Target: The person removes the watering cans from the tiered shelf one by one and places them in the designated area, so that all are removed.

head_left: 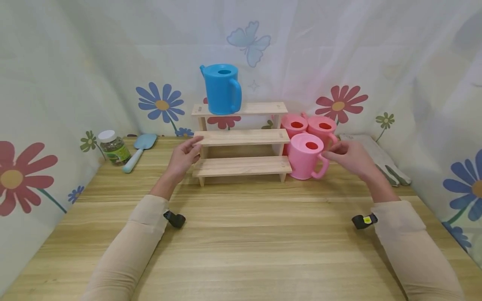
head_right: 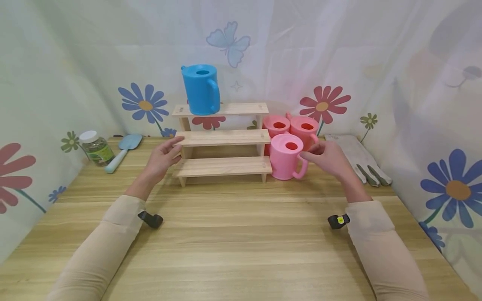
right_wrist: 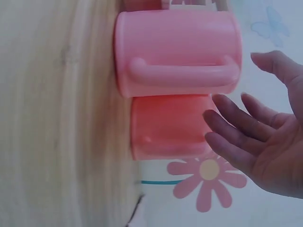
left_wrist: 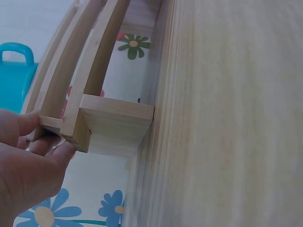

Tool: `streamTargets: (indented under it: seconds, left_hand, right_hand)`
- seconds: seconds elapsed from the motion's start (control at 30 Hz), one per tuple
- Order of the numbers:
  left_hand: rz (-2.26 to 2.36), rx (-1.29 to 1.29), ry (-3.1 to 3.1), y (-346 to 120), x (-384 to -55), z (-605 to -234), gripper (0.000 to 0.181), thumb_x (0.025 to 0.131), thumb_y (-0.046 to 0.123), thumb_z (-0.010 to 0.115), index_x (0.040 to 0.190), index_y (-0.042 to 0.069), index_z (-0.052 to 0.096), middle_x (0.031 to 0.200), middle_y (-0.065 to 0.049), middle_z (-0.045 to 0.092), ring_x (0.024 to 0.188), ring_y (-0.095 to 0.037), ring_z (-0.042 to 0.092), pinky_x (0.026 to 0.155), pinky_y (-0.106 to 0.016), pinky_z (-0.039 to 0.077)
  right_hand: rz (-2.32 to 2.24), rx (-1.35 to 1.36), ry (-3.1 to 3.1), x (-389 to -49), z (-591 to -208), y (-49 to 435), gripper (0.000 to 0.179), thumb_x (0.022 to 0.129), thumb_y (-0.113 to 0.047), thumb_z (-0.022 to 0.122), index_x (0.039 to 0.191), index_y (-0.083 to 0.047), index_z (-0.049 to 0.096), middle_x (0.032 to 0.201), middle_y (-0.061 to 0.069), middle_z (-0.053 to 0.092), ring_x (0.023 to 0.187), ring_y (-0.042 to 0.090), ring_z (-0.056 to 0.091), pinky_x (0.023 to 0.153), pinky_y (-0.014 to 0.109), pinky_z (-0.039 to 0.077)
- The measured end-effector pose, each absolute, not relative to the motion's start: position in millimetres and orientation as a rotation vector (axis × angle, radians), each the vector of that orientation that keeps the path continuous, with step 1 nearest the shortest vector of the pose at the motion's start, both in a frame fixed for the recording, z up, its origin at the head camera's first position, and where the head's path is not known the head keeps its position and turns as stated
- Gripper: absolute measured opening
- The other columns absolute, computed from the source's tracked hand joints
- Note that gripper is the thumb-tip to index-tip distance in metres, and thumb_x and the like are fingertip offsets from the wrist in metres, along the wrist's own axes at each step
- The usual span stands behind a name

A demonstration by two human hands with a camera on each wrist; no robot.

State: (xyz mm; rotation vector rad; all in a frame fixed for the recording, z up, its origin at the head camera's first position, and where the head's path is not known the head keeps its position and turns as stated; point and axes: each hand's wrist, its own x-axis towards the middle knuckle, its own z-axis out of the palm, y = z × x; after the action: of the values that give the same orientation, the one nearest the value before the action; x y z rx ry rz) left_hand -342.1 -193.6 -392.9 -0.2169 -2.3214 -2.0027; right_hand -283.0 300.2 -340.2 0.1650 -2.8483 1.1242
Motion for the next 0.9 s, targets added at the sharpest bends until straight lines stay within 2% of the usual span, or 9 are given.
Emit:
streamTargets:
  seconds: [0.1,0.23,0.4,0.6,0.77,0.9]
  left_hand:
    - [-2.005,-0.227,-2.316,-192,-342,-394,0.042,0.105,0.023,0.054,0.146,0.011,0.053,0.104,-0.003,0.053,0.096,-0.012,0.051,0.092,-0.029,0.051]
    - [-2.005,-0.231,-2.311,-192,-342,-394,0.042,0.105,0.023,0.054,0.145,0.011,0.054,0.102,-0.002,0.052,0.092,-0.013,0.049,0.086,-0.026,0.051]
    - [-1.993,-0.229,-2.314,-192,-342,-393,0.042,0.105,0.023,0.053,0.145,0.011,0.053,0.104,-0.003,0.053,0.094,-0.013,0.050,0.093,-0.032,0.051]
    - [-2.010,-0.223,-2.323,-194,-341,-395,0.042,0.105,0.023,0.054,0.146,0.012,0.053,0.107,-0.006,0.052,0.100,-0.013,0.051,0.104,-0.043,0.046]
    - [-2.002,-0.239,-2.315,-194,-341,-394,0.042,0.105,0.023,0.053,0.146,0.011,0.052,0.109,-0.007,0.053,0.101,-0.014,0.052,0.103,-0.043,0.046]
    - [-2.004,-0.247,-2.308,-193,-342,-393,0.042,0.105,0.021,0.053,0.146,0.011,0.053,0.111,-0.010,0.053,0.101,-0.015,0.052,0.102,-0.041,0.048]
  right_hand:
    - [1.109,0.116,-2.768,-276,-330,296,0.063,0.090,-0.053,0.070,0.123,0.000,0.062,0.117,0.021,0.065,0.103,0.035,0.058,0.080,0.040,0.054]
    - [1.091,0.120,-2.638,-268,-320,285,0.055,0.092,-0.049,0.068,0.120,-0.001,0.063,0.114,0.020,0.067,0.105,0.034,0.061,0.075,0.024,0.052]
    - [1.134,0.256,-2.566,-270,-315,264,0.044,0.095,-0.040,0.069,0.115,-0.001,0.066,0.110,0.017,0.068,0.101,0.030,0.064,0.071,0.012,0.049]
    - [1.169,0.409,-2.570,-280,-323,231,0.033,0.095,-0.030,0.071,0.110,-0.001,0.067,0.103,0.014,0.069,0.095,0.028,0.064,0.076,0.020,0.053]
    - [1.232,0.454,-2.575,-286,-321,198,0.027,0.094,-0.025,0.071,0.109,-0.002,0.067,0.103,0.012,0.068,0.098,0.027,0.064,0.086,0.036,0.056]
    - [1.305,0.472,-2.534,-290,-314,176,0.028,0.094,-0.026,0.071,0.110,-0.003,0.067,0.105,0.010,0.068,0.100,0.025,0.064,0.087,0.036,0.056]
